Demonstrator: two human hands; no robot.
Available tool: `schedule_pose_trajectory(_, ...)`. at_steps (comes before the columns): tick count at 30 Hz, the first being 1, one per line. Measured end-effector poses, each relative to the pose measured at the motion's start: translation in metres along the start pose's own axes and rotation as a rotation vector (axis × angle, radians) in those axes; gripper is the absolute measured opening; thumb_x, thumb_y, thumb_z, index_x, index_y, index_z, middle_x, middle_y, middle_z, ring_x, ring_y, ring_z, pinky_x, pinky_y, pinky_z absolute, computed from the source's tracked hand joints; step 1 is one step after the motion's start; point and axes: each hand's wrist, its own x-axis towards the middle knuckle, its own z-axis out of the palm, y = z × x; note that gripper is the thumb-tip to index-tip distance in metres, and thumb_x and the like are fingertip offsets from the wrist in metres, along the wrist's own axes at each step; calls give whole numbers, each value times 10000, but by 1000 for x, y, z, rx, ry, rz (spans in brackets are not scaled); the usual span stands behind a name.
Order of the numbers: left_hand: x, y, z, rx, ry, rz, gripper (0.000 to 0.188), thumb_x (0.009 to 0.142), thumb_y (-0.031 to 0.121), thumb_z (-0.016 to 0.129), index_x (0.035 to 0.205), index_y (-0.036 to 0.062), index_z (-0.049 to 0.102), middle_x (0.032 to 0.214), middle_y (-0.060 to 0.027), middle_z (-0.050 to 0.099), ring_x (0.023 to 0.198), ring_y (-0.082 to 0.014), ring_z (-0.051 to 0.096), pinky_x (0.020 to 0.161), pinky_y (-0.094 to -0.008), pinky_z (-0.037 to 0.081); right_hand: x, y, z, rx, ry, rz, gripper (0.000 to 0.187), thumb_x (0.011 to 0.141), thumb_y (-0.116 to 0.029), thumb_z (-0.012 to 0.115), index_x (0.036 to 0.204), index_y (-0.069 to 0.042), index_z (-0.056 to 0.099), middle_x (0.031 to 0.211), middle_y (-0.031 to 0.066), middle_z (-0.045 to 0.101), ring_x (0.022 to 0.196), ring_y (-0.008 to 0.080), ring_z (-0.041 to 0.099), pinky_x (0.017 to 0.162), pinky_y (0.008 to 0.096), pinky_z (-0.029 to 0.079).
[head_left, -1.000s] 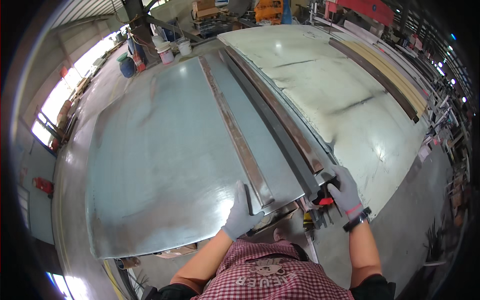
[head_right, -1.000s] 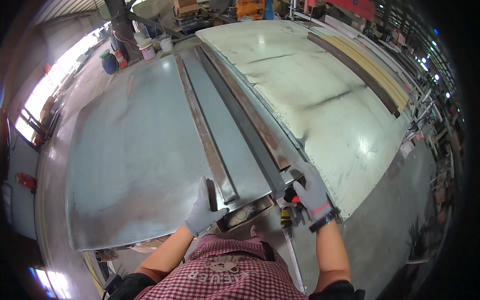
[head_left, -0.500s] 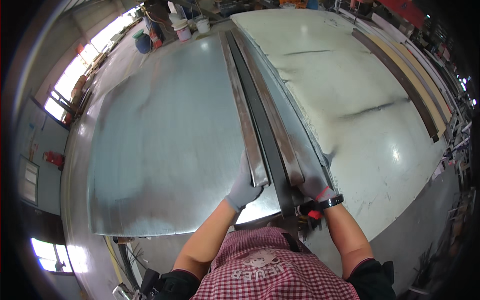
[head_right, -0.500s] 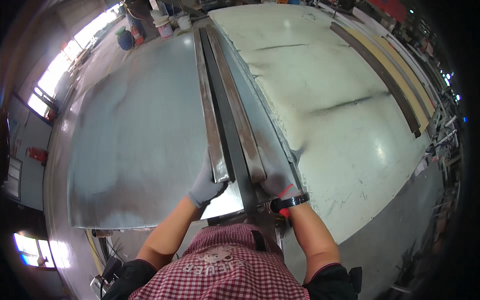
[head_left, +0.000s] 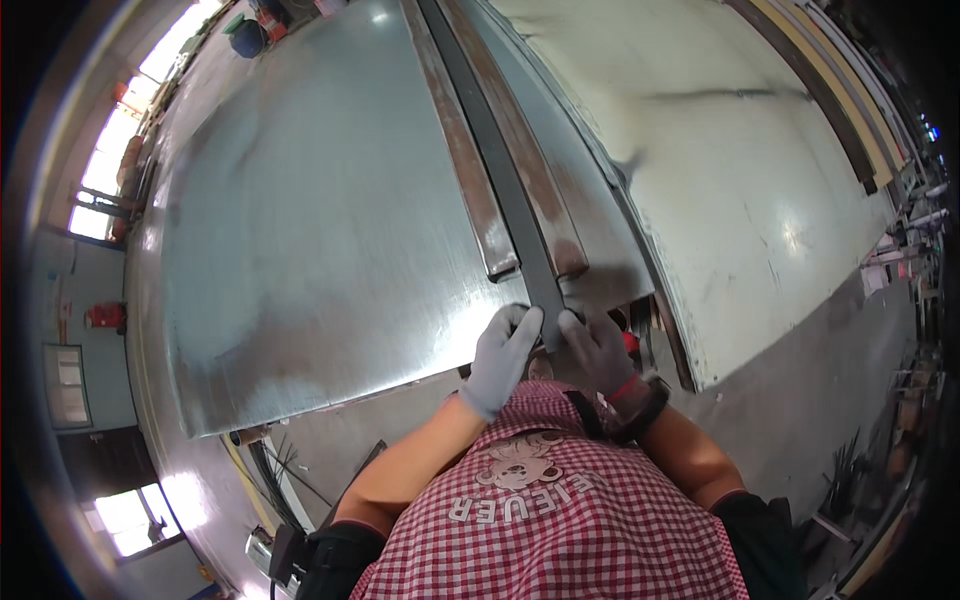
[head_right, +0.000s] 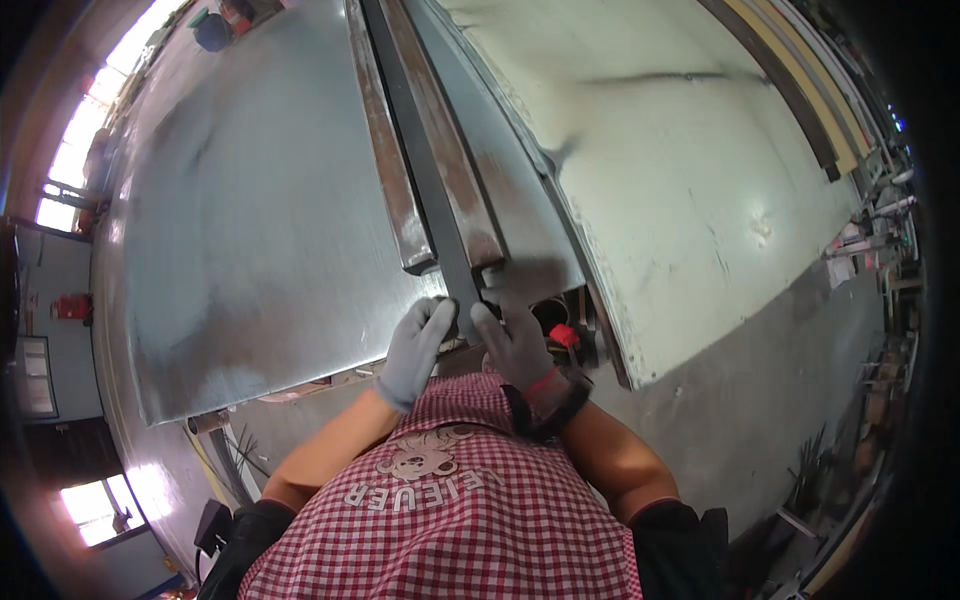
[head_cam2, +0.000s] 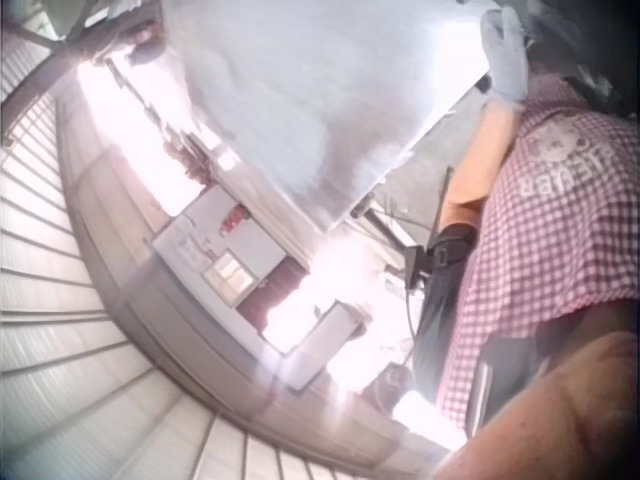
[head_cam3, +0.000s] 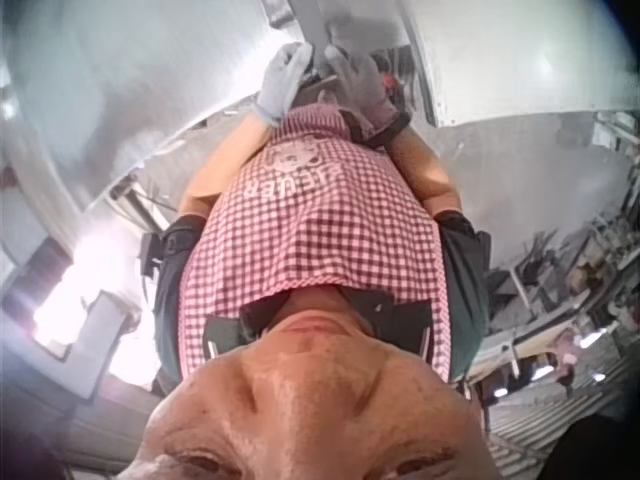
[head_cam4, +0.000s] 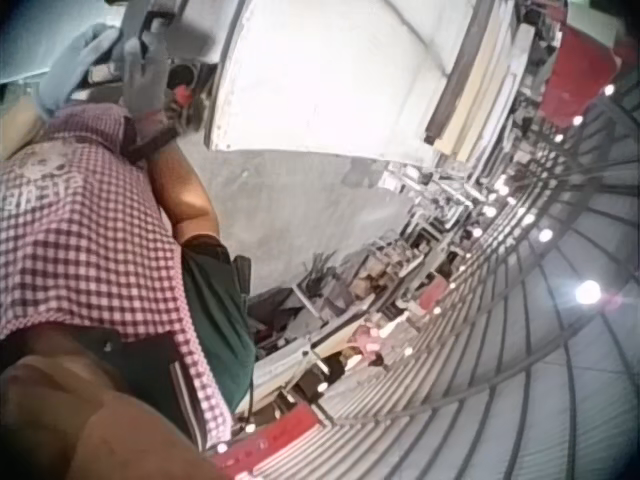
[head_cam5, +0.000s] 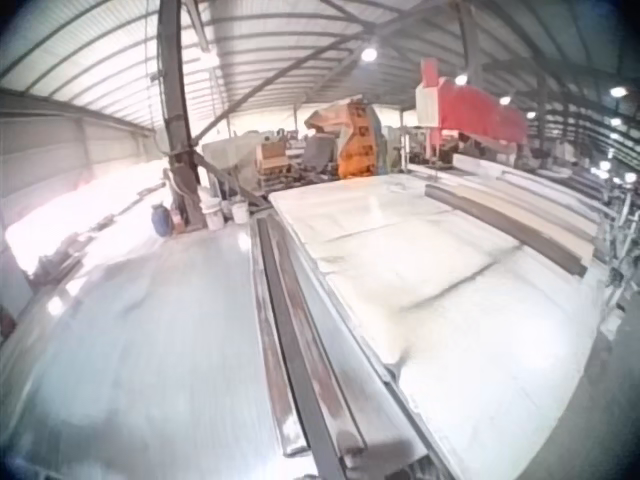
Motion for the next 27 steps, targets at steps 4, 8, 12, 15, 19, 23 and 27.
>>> schedule_pose_trajectory(4, -41, -22, 14, -40, -92, -104, 183, 928, 167, 587, 820, 45, 503, 705, 32, 518, 607, -40, 439, 554, -196, 388, -55, 24, -1, -15, 83, -4, 265, 928, -176, 578, 1132, -24, 503, 841, 48, 581, 664, 78, 569, 540, 241, 484)
schedule_pose_trajectory(8, -61, -30, 12, -40, -130, -83, 153, 922, 141, 589, 939, 13, 507, 756, 22, 540, 662, -45, 493, 597, -186, 410, -80, 21, -2, 278, 44, 99, 380, 880, -149, 645, 1181, -4, 465, 982, 57, 576, 816, 89, 567, 665, 261, 486)
schedule_pose_trajectory(12, -34, -40, 5, -297, -257, -195, 184, 925, 169, 593, 985, 0, 556, 797, -11, 581, 699, -84, 553, 635, -220, 469, -63, 9, -7, 490, -174, 387, 333, 873, -148, 628, 1159, -13, 525, 965, 32, 596, 811, 87, 565, 694, 251, 468)
schedule_pose_trajectory(15, -30, -34, 14, -416, -316, -329, 211, 931, 240, 599, 950, 30, 597, 831, -29, 611, 723, -106, 581, 667, -247, 498, -88, 14, 3, 437, -175, 468, 258, 871, -149, 587, 1099, -30, 577, 885, 8, 600, 747, 97, 561, 696, 257, 468)
schedule_pose_trajectory(19, -58, -33, 36, -431, -122, -296, 365, 836, 251, 732, 1079, 26, 580, 975, -34, 618, 819, -123, 593, 716, -280, 498, -172, 10, 8, 346, -205, 626, 441, 831, -193, 661, 1209, -20, 513, 1021, 58, 623, 883, 138, 617, 755, 255, 488)
schedule_pose_trajectory(23, -95, -85, 50, -477, -325, -217, 316, 832, 212, 726, 1049, 32, 583, 962, -41, 623, 834, -126, 597, 724, -280, 497, -213, 12, -6, 152, -207, 515, 571, 868, -237, 634, 1341, 0, 419, 1140, 79, 587, 1034, 153, 567, 872, 284, 462)
schedule_pose_trajectory(27, -132, -107, 51, -512, -367, -324, 449, 818, 170, 737, 1163, 26, 490, 979, -46, 601, 910, -152, 592, 773, -291, 509, -180, -3, -9, 205, -13, 472, 599, 898, -269, 601, 1386, 3, 387, 1206, 94, 561, 1122, 175, 515, 967, 302, 402)
